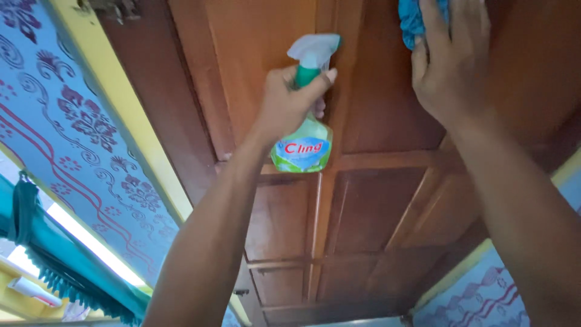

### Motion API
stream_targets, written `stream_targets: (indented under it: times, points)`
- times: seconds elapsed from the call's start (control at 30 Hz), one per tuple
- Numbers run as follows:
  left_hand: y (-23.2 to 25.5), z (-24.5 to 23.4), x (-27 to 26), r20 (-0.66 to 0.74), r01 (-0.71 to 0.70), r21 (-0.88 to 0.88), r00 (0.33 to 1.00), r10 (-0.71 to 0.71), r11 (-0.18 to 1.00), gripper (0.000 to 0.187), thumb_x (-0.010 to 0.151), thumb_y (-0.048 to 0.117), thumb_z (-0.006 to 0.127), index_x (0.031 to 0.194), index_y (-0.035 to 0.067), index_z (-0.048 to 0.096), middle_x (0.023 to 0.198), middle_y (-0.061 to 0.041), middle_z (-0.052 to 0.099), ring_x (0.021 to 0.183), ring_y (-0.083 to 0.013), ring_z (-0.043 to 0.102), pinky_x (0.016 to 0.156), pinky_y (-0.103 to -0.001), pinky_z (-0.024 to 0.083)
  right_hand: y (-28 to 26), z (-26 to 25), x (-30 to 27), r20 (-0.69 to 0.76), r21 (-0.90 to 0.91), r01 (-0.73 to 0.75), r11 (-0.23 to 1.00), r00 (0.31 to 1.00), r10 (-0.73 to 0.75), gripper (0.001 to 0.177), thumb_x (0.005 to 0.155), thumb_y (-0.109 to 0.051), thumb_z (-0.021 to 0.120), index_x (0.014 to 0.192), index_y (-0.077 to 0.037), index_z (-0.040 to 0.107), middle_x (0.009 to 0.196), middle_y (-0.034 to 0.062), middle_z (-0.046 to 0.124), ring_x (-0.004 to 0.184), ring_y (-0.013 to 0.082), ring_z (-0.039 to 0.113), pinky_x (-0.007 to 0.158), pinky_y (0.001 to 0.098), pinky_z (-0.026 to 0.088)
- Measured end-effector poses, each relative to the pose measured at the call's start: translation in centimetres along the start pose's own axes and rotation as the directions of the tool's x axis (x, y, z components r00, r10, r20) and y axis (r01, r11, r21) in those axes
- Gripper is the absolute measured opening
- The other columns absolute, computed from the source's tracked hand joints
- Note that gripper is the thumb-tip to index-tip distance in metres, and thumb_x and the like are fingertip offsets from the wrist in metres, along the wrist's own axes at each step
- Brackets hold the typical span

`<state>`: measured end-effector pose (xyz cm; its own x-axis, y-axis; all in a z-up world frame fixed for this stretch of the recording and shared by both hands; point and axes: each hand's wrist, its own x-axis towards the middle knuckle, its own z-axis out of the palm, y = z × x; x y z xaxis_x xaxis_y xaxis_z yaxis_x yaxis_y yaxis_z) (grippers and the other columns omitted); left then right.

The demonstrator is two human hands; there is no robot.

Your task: Cleaning a wooden door using a spray bottle and a cloth.

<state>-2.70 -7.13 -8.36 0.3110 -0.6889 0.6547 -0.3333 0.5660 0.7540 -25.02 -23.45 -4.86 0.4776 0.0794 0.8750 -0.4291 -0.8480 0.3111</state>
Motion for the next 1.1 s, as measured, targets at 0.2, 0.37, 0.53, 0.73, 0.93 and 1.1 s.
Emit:
stream_targets:
  times: [0.2, 0.37, 0.53, 0.73, 0.93, 1.1]
  points:
    - [0.8, 0.1, -0.3, -0.014, 0.038, 0.007, 0.999, -0.038, 0.999, 0.030, 0.093, 0.031, 0.074, 0.080, 0.004, 0.068, 0.064, 0.000, 0.063, 0.056, -0.0086, 0.063, 0.052, -0.028, 0.055, 0.2, 2.8, -4.3, 0.005, -0.136, -0.016, 0.991, 1.000, 0.017, 0.053, 0.115, -0.008, 0.062, 0.164, -0.003, 0.044, 0.171, 0.0264, 0.026, 0.160, 0.0440, 0.023, 0.136, 0.0635, 0.024]
    - [0.9, 0.1, -0.2, 0.002, 0.029, -0.040, 1.000, -0.029, 0.999, 0.030, 0.092, 0.030, 0.075, 0.082, 0.003, 0.069, 0.065, 0.000, 0.062, 0.057, -0.0089, 0.062, 0.052, -0.028, 0.054, 0.4, 2.3, -5.3, 0.070, -0.106, 0.061, 0.992, 0.996, -0.054, 0.052, 0.110, -0.008, 0.068, 0.158, -0.006, 0.050, 0.172, 0.0251, 0.027, 0.162, 0.0443, 0.024, 0.131, 0.0660, 0.024]
    - [0.6, 0.1, 0.1, 0.000, 0.079, -0.020, 0.997, -0.080, 0.997, 0.028, 0.092, 0.030, 0.075, 0.083, 0.003, 0.069, 0.065, 0.000, 0.062, 0.056, -0.0085, 0.062, 0.052, -0.028, 0.054, 3.7, 1.5, -2.3, 0.040, -0.159, 0.087, 0.983, 0.996, -0.082, 0.054, 0.113, -0.005, 0.068, 0.164, -0.007, 0.049, 0.176, 0.0224, 0.025, 0.164, 0.0436, 0.023, 0.133, 0.0677, 0.023]
    - [0.9, 0.1, -0.1, -0.007, 0.053, -0.001, 0.999, -0.053, 0.999, 0.030, 0.092, 0.030, 0.075, 0.081, 0.003, 0.068, 0.064, 0.000, 0.063, 0.056, -0.0087, 0.062, 0.051, -0.028, 0.053, 1.4, 2.1, -3.6, 0.028, -0.173, -0.081, 0.982, 0.996, 0.087, 0.055, 0.116, -0.009, 0.062, 0.168, -0.006, 0.042, 0.174, 0.0205, 0.023, 0.162, 0.0404, 0.022, 0.133, 0.0627, 0.022]
    - [0.5, 0.2, -0.1, -0.012, 0.056, -0.017, 0.998, -0.056, 0.998, 0.031, 0.092, 0.030, 0.075, 0.079, 0.003, 0.067, 0.063, 0.000, 0.064, 0.056, -0.0089, 0.063, 0.051, -0.028, 0.054, -2.7, 3.1, -7.1, 0.064, -0.013, 0.144, 0.990, 0.988, -0.143, 0.052, 0.100, -0.015, 0.071, 0.147, -0.002, 0.054, 0.164, 0.0291, 0.031, 0.155, 0.0459, 0.027, 0.126, 0.0656, 0.025]
    - [1.1, 0.1, -0.2, 0.000, 0.052, 0.033, 0.999, -0.053, 0.998, 0.032, 0.093, 0.032, 0.074, 0.078, 0.004, 0.067, 0.064, 0.000, 0.064, 0.057, -0.0086, 0.064, 0.053, -0.028, 0.055, -0.4, 2.8, -5.1, 0.077, -0.111, 0.154, 0.982, 0.986, -0.146, 0.040, 0.109, -0.015, 0.062, 0.147, -0.004, 0.062, 0.166, 0.0266, 0.036, 0.157, 0.0434, 0.031, 0.129, 0.0638, 0.024]
